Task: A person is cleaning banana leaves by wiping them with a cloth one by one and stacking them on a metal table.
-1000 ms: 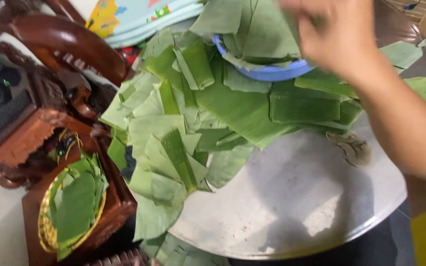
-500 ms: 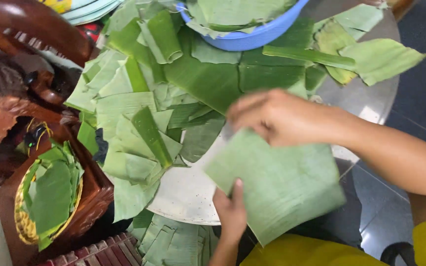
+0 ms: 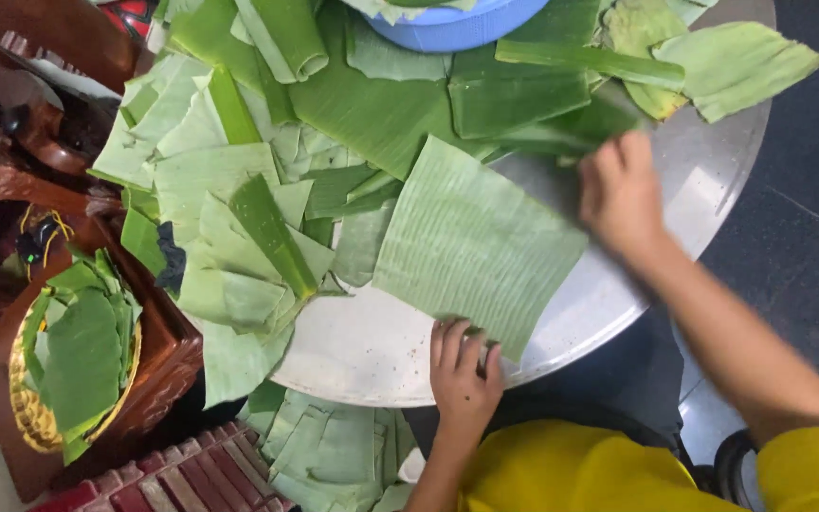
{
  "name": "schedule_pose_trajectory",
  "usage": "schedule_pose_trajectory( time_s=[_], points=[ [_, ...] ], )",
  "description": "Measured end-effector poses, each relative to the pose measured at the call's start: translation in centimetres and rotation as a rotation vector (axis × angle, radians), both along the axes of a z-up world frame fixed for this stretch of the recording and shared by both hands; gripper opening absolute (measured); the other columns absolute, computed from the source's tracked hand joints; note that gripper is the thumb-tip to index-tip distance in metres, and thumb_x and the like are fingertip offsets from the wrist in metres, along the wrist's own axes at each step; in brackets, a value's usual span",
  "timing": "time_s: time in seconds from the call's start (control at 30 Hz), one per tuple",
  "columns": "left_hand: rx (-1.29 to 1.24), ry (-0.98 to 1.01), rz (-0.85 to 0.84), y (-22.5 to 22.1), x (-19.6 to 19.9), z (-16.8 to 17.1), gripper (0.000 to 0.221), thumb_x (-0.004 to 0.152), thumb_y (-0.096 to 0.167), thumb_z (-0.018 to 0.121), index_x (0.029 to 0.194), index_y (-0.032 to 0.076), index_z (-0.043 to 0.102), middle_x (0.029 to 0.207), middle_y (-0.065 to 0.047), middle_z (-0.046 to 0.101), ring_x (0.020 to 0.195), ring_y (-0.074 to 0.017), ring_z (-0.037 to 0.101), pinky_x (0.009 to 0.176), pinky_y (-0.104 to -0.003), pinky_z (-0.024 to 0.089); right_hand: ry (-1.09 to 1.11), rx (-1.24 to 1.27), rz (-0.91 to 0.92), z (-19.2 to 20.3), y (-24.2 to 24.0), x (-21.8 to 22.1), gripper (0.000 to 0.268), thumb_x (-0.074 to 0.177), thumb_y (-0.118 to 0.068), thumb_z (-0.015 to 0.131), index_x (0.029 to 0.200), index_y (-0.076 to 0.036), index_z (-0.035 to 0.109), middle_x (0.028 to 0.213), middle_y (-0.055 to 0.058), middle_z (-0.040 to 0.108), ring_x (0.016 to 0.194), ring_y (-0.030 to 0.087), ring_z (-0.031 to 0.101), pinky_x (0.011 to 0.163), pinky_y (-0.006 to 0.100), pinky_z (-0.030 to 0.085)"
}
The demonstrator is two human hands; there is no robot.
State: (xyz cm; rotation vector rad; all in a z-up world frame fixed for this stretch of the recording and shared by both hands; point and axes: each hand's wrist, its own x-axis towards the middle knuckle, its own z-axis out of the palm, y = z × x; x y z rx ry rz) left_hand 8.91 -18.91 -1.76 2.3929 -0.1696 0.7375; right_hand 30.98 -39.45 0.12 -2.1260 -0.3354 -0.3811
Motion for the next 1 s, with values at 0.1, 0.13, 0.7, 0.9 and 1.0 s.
schedule_pose_trajectory(
  time_s=[0.1,0.13,0.7,0.9,1.0],
  points=[
    [-0.026,0.206,0.115,-0.4,0.5,0.9,0.051,0.095,0.036,0.065,0.129,-0.001,0.055,0.141,-0.02,0.049,0.134,-0.0414,0.04,0.118,-0.064,0.026,0.377,0.29,0.097,-7.6,4.6,-4.1,0.024,0.1,-0.019,0.049,0.078,-0.014,0.043,0.059,0.002,0.048,0.047,0.016,0.047,0.041,0.031,0.034],
    [-0.009,0.342,0.178,-0.3,0.7,1.2,0.079,0.088,0.046,0.07,0.143,-0.004,0.045,0.161,-0.022,0.036,0.155,-0.045,0.021,0.123,-0.066,0.011,0.318,0.151,0.308,-12.0,5.7,-5.9,0.037,0.094,-0.007,0.059,0.058,-0.013,0.052,0.055,0.0,0.046,0.048,0.014,0.044,0.043,0.032,0.036],
    [0.037,0.387,0.177,-0.1,0.7,1.3,0.083,0.087,0.046,0.058,0.148,-0.006,0.038,0.167,-0.022,0.025,0.157,-0.0402,0.018,0.123,-0.065,0.008,-0.398,-0.39,0.657,-4.8,7.2,-6.7,0.016,0.079,0.003,0.065,0.091,-0.006,0.059,0.09,0.011,0.054,0.085,0.03,0.049,0.082,0.043,0.043],
    [0.069,0.414,0.169,0.0,0.4,1.7,0.09,0.095,0.062,0.051,0.147,-0.01,0.039,0.167,-0.024,0.024,0.157,-0.0432,0.018,0.121,-0.067,0.01,-0.232,-0.372,0.567,-9.6,4.6,0.4,0.039,0.062,0.013,0.057,0.097,-0.005,0.062,0.099,0.012,0.06,0.097,0.029,0.057,0.08,0.042,0.051],
    [0.066,0.39,0.154,0.3,0.5,1.6,0.089,0.093,0.058,0.059,0.147,-0.01,0.039,0.167,-0.024,0.024,0.156,-0.0437,0.019,0.121,-0.068,0.01,-0.244,-0.465,0.303,-7.6,3.4,4.2,0.034,0.06,0.007,0.059,0.092,-0.004,0.055,0.096,0.014,0.054,0.089,0.032,0.053,0.068,0.045,0.045]
  ],
)
